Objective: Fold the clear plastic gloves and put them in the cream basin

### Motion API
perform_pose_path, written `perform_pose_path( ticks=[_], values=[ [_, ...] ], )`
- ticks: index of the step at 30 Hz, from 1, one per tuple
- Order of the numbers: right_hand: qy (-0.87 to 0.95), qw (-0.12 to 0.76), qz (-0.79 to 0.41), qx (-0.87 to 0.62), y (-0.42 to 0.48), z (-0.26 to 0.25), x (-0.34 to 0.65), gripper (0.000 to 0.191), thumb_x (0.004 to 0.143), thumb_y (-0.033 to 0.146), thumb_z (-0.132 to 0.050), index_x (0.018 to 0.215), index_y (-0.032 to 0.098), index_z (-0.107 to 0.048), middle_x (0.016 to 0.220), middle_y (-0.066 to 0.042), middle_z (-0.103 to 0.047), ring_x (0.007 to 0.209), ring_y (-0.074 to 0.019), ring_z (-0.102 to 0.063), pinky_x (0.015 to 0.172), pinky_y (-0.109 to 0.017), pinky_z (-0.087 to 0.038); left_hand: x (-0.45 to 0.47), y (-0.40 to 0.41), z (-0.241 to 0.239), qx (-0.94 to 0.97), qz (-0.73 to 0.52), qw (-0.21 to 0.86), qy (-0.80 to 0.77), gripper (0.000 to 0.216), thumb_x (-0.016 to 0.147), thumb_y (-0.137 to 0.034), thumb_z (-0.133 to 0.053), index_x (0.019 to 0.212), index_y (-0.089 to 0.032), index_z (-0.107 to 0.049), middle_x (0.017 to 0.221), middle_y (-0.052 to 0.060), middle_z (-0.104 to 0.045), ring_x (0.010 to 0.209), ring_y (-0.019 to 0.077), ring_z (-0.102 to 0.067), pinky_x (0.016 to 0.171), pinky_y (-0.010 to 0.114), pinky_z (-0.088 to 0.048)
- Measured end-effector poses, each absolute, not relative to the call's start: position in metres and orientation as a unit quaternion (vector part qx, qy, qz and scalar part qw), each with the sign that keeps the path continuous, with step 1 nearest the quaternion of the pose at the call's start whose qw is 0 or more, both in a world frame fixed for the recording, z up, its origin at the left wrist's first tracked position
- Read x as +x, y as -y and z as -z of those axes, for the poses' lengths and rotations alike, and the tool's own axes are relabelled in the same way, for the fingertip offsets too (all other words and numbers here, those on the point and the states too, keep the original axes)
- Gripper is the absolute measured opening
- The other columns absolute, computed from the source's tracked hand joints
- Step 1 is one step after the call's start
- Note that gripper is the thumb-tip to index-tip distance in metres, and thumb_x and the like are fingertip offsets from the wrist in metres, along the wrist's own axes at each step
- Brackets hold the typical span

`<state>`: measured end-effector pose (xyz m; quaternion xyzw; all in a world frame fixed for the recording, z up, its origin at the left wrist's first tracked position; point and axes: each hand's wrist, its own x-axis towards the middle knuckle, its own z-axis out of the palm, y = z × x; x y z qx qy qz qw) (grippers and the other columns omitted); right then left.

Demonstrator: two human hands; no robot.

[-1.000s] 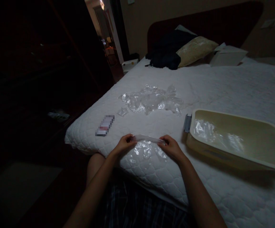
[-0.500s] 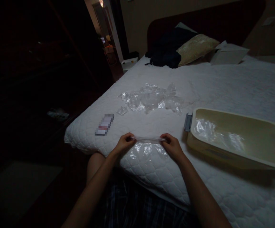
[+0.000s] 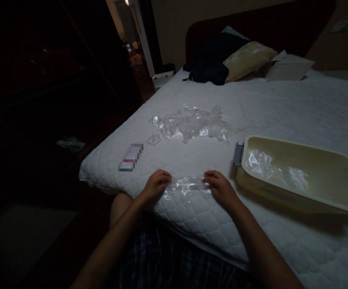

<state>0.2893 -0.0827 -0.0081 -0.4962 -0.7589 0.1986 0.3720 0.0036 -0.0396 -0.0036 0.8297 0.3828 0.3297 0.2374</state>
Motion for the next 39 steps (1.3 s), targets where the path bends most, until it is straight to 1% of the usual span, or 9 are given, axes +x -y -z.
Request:
perform_pose_path(
  ticks=[6,13,16,20,22,25,27,33,39],
  values=[
    [0.82,0.283,-0.11,-0.486,0.095,0.01,0.296,0.04,0.073,0.006,-0.045,0.103,0.027,-0.062,0.109,-0.009,-0.057,0.098,-0.0218,-0.054,0.078,-0.038,-0.046,-0.011,0.048,0.005,0.907,-0.253,0.114,-0.315,0.023,0.074,-0.01,-0.053,0.092,-0.02,-0.061,0.106,0.007,-0.062,0.106,0.0229,-0.049,0.086,0.042,-0.041],
    [0.82,0.264,-0.097,-0.499,0.098,0.003,0.291,0.03,0.079,0.015,-0.046,0.1,0.025,-0.064,0.104,-0.01,-0.061,0.092,-0.0227,-0.057,0.075,-0.039,-0.046,-0.018,0.057,0.016,0.886,-0.326,0.096,-0.316,0.03,0.079,-0.01,-0.046,0.106,-0.018,-0.055,0.116,0.011,-0.056,0.113,0.02,-0.047,0.088,0.04,-0.044],
    [0.779,0.319,-0.152,-0.518,0.096,-0.001,0.292,0.031,0.075,0.012,-0.045,0.094,0.024,-0.065,0.102,-0.009,-0.062,0.094,-0.0218,-0.056,0.08,-0.04,-0.045,-0.014,0.061,0.019,0.904,-0.316,0.055,-0.283,0.023,0.08,-0.014,-0.048,0.101,-0.017,-0.058,0.11,0.011,-0.06,0.112,0.0215,-0.048,0.086,0.04,-0.045],
    [0.643,0.472,-0.239,-0.554,0.091,-0.022,0.275,0.029,0.069,0.015,-0.049,0.092,0.022,-0.064,0.098,-0.006,-0.063,0.096,-0.022,-0.055,0.089,-0.043,-0.04,-0.011,0.064,0.024,0.91,-0.303,0.043,-0.28,0.02,0.082,-0.016,-0.048,0.098,-0.018,-0.059,0.107,0.011,-0.062,0.11,0.0217,-0.05,0.085,0.041,-0.046],
    [0.547,0.524,-0.362,-0.544,0.089,-0.035,0.251,0.024,0.069,0.019,-0.053,0.091,0.022,-0.063,0.094,-0.005,-0.064,0.091,-0.0202,-0.058,0.087,-0.041,-0.042,-0.01,0.064,0.026,0.908,-0.3,0.047,-0.29,0.021,0.082,-0.016,-0.048,0.099,-0.018,-0.059,0.109,0.012,-0.061,0.11,0.0218,-0.05,0.086,0.042,-0.045],
    [0.396,0.494,-0.619,-0.464,0.084,-0.04,0.206,0.023,0.069,0.022,-0.059,0.092,0.022,-0.061,0.093,-0.005,-0.066,0.087,-0.0188,-0.061,0.079,-0.036,-0.048,-0.011,0.064,0.027,0.904,-0.3,0.063,-0.298,0.021,0.082,-0.016,-0.048,0.099,-0.018,-0.059,0.11,0.012,-0.06,0.111,0.0216,-0.049,0.087,0.042,-0.044],
    [0.317,0.461,-0.707,-0.433,0.081,-0.035,0.184,0.022,0.068,0.021,-0.061,0.09,0.02,-0.061,0.088,-0.005,-0.067,0.083,-0.0177,-0.063,0.075,-0.033,-0.05,-0.011,0.063,0.027,0.901,-0.304,0.076,-0.301,0.023,0.082,-0.015,-0.047,0.1,-0.02,-0.059,0.11,0.01,-0.06,0.111,0.0212,-0.049,0.087,0.043,-0.044],
    [0.22,0.454,-0.742,-0.442,0.076,-0.011,0.206,0.01,0.075,0.021,-0.055,0.082,0.016,-0.06,0.089,-0.009,-0.067,0.089,-0.0173,-0.062,0.083,-0.031,-0.049,-0.011,0.063,0.029,0.891,-0.316,0.116,-0.304,0.027,0.081,-0.012,-0.046,0.103,-0.021,-0.059,0.111,0.009,-0.06,0.112,0.0204,-0.048,0.088,0.042,-0.043],
    [0.207,0.48,-0.72,-0.456,0.081,0.0,0.269,0.012,0.077,0.017,-0.051,0.083,0.015,-0.061,0.098,-0.013,-0.064,0.102,-0.0209,-0.057,0.09,-0.033,-0.046,-0.013,0.063,0.034,0.885,-0.316,0.138,-0.313,0.031,0.079,-0.009,-0.048,0.105,-0.022,-0.058,0.114,0.008,-0.058,0.113,0.0202,-0.047,0.09,0.043,-0.042]
  ],
)
